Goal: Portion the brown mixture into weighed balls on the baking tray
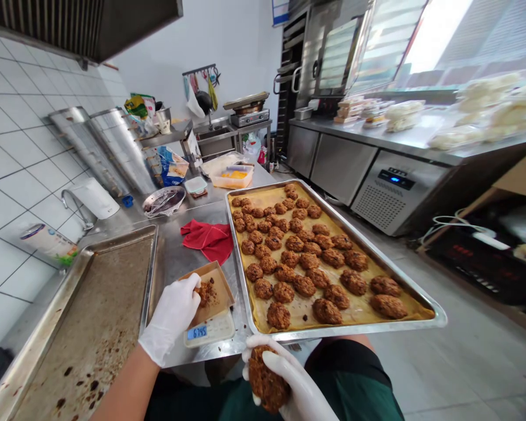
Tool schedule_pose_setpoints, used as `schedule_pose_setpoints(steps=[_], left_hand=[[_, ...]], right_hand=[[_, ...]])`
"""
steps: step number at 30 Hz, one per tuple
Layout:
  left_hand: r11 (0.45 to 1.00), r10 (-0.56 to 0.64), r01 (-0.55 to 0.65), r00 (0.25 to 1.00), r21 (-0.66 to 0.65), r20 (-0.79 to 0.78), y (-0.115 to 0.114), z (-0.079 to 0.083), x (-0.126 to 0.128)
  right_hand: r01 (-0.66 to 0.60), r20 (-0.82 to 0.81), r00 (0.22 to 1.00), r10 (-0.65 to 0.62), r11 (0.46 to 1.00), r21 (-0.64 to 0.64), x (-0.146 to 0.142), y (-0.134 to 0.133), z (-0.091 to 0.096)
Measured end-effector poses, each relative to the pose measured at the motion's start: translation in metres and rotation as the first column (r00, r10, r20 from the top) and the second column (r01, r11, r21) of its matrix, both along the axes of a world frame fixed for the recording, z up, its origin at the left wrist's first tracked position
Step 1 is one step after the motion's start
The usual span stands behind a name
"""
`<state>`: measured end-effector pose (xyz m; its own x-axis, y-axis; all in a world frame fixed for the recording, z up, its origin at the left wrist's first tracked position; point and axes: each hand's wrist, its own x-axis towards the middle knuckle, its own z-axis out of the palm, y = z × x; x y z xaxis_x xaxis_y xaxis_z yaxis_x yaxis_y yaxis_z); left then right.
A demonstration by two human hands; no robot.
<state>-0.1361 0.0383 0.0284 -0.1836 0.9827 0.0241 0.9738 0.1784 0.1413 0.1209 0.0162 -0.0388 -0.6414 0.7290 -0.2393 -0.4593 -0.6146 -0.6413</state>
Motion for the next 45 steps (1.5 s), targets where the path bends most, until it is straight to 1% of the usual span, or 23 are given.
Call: schedule_pose_setpoints(steps=[2,4,6,7,8,10,12,14,16,18,19,20,22,23,24,25,27,30,33,37,41,43,45], left_hand=[[0.999,0.012,-0.012,1.000,0.034,0.007,-0.007,0.007,-0.001],[0.992,0.014,-0.021,0.998,0.123,0.056,-0.018,0.013,0.006],[0.976,-0.018,-0.016,0.988,0.219,0.153,-0.032,0.018,0.023],[0.970,-0.056,0.005,0.977,0.242,0.204,-0.039,0.018,0.035],[0.968,-0.108,0.046,0.964,0.248,0.244,-0.046,0.017,0.050],[0.952,-0.251,0.185,0.928,0.244,0.275,-0.057,0.010,0.079],[0.911,-0.360,0.284,0.902,0.300,0.237,-0.064,0.000,0.105],[0.874,-0.407,0.321,0.894,0.364,0.188,-0.069,-0.008,0.121],[0.844,-0.451,0.348,0.873,0.407,0.188,-0.074,-0.008,0.125],[0.829,-0.492,0.358,0.833,0.431,0.254,-0.078,0.000,0.116],[0.838,-0.481,0.331,0.824,0.434,0.298,-0.079,0.006,0.107],[0.859,-0.435,0.271,0.833,0.434,0.342,-0.079,0.011,0.094],[0.902,-0.273,0.084,0.870,0.423,0.410,-0.074,0.021,0.064],[0.905,-0.185,-0.016,0.884,0.424,0.430,-0.069,0.024,0.048],[0.903,-0.135,-0.075,0.886,0.422,0.444,-0.063,0.026,0.033],[0.901,-0.107,-0.101,0.890,0.421,0.443,-0.056,0.025,0.019],[0.913,-0.109,-0.078,0.899,0.401,0.424,-0.043,0.021,-0.001],[0.940,-0.163,0.021,0.905,0.342,0.393,-0.030,0.010,-0.013],[0.953,-0.172,0.074,0.930,0.293,0.324,-0.021,-0.003,-0.012],[0.979,-0.149,0.110,0.960,0.172,0.236,-0.005,-0.020,-0.008],[0.986,-0.160,0.145,0.954,0.080,0.253,0.011,-0.036,-0.005],[0.988,-0.156,0.150,0.947,0.046,0.281,0.016,-0.038,-0.007],[0.988,-0.148,0.152,0.933,0.014,0.327,0.020,-0.036,-0.012]], right_hand=[[-0.004,-0.016,1.000,0.004,1.000,-0.006,0.000,0.000,0.000],[-0.004,-0.033,0.999,0.003,1.000,-0.015,-0.001,0.000,0.000],[0.010,-0.031,0.999,-0.010,1.000,-0.027,-0.003,0.000,-0.001],[0.022,-0.024,0.999,-0.023,0.999,-0.037,-0.004,0.000,-0.001],[0.033,-0.017,0.999,-0.034,0.998,-0.048,-0.005,0.000,-0.001],[0.053,-0.020,0.998,-0.055,0.996,-0.071,-0.008,-0.001,0.000],[0.075,-0.036,0.996,-0.078,0.994,-0.077,-0.009,-0.003,0.003],[0.090,-0.031,0.995,-0.092,0.993,-0.072,-0.008,-0.006,0.008],[0.092,-0.009,0.996,-0.093,0.994,-0.061,-0.005,-0.010,0.013],[0.100,0.006,0.995,-0.100,0.994,-0.047,-0.002,-0.012,0.018],[0.106,0.011,0.994,-0.105,0.994,-0.037,-0.001,-0.012,0.020],[0.109,0.019,0.994,-0.109,0.994,-0.029,0.000,-0.013,0.021],[0.097,0.035,0.995,-0.096,0.995,-0.024,0.001,-0.012,0.023],[0.087,0.035,0.996,-0.086,0.996,-0.029,0.000,-0.012,0.023],[0.082,0.028,0.996,-0.081,0.996,-0.036,0.000,-0.012,0.023],[0.081,0.020,0.997,-0.081,0.996,-0.045,-0.001,-0.011,0.022],[0.093,0.019,0.996,-0.092,0.994,-0.058,-0.003,-0.011,0.021],[0.093,0.026,0.995,-0.091,0.994,-0.064,-0.004,-0.010,0.021],[0.073,0.018,0.997,-0.072,0.995,-0.074,-0.004,-0.011,0.021],[0.075,0.024,0.997,-0.073,0.993,-0.087,-0.004,-0.011,0.020],[0.085,0.060,0.995,-0.079,0.991,-0.101,-0.003,-0.010,0.019],[0.105,0.078,0.992,-0.097,0.988,-0.109,-0.001,-0.009,0.020],[0.117,0.078,0.991,-0.108,0.987,-0.115,0.000,-0.008,0.019]])
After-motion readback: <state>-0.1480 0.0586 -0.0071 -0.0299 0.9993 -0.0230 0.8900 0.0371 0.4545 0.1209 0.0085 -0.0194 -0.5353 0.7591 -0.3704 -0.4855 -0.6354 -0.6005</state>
